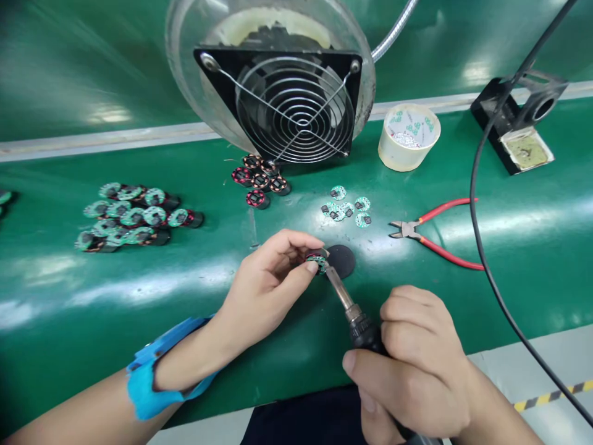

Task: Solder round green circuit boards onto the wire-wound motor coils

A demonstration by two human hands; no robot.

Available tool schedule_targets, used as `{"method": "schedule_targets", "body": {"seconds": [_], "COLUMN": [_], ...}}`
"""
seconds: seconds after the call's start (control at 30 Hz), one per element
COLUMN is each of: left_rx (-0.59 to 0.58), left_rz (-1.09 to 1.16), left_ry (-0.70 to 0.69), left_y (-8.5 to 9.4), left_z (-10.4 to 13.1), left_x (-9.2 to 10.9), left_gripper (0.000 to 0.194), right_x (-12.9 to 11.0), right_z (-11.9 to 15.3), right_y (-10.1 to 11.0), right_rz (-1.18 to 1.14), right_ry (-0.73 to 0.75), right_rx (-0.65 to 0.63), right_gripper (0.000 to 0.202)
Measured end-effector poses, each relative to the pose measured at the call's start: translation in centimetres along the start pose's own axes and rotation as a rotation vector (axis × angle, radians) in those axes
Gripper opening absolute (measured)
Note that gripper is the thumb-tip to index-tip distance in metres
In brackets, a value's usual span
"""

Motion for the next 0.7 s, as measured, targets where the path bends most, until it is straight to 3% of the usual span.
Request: {"method": "schedule_targets", "body": {"seconds": [0.17, 0.7], "left_rx": [0.013, 0.026], "left_rz": [-0.039, -0.099], "left_ry": [-0.026, -0.032], "left_y": [0.0, 0.0], "left_z": [0.0, 0.0], "left_x": [0.0, 0.5], "left_gripper": [0.015, 0.016], "right_x": [-1.1, -1.3], "right_z": [-0.5, -1.2], "right_y": [-0.5, -0.8], "right_rz": [0.003, 0.021], "right_ry": [0.138, 0.189], "right_rx": [-0.009, -0.043], "right_gripper": [0.017, 0.018]}}
Point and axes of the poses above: each hand's wrist, its own z-axis away from the middle knuckle, its own y-axis out of the back of the hand, x = y × z, the point moved 6 cm from there along -z, towards the middle knuckle, and after that the axes turned 6 degrees about -x, right-handed, at the moved point
